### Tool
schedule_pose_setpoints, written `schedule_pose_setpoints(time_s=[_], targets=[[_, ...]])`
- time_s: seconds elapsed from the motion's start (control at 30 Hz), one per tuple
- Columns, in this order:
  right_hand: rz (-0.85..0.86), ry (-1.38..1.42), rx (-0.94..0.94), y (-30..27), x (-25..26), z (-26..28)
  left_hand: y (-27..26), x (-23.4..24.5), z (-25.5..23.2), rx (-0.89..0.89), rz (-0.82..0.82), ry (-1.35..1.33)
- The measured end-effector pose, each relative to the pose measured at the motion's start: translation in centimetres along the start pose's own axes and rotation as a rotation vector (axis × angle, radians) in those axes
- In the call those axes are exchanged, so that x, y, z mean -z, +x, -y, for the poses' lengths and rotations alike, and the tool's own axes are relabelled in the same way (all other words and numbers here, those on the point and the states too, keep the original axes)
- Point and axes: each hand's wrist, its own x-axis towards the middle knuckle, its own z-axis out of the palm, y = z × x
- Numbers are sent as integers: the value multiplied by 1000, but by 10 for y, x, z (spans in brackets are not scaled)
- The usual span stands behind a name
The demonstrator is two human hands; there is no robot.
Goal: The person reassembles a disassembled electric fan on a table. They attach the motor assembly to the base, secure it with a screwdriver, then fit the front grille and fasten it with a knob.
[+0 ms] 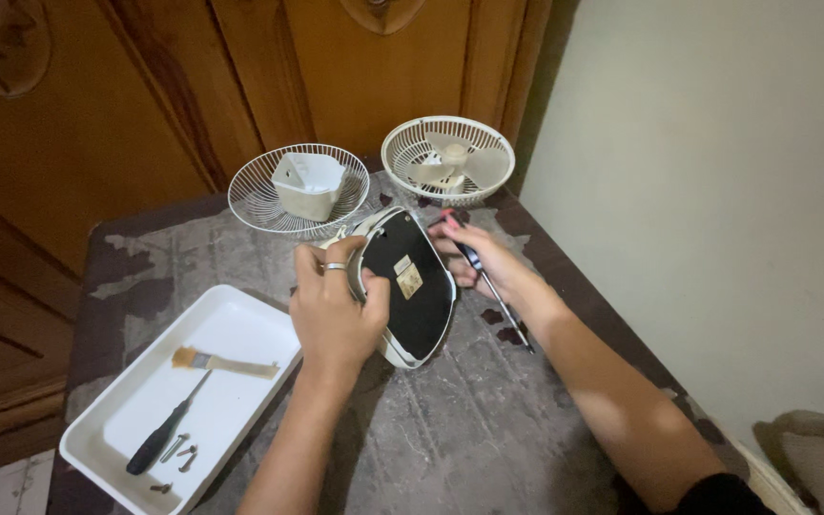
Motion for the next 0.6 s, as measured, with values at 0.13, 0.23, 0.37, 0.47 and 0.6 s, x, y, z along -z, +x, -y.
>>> schedule_pose_setpoints(time_s=[0.13, 0.23, 0.37, 0.47, 0.6], targets=[[118, 57, -24, 6, 23, -9, -2, -2, 2, -7, 13, -42], [144, 53, -20, 10, 29, -16, -2, -2, 2, -5, 15, -44], [109, -61, 9, 15, 30, -22, -4, -2, 2, 29, 35, -68], [70, -132, 15, 15, 29, -24, -5, 0, 1, 23, 22, -69], [113, -134, 45, 18, 29, -24, -1, 3, -3, -11, 38, -66]])
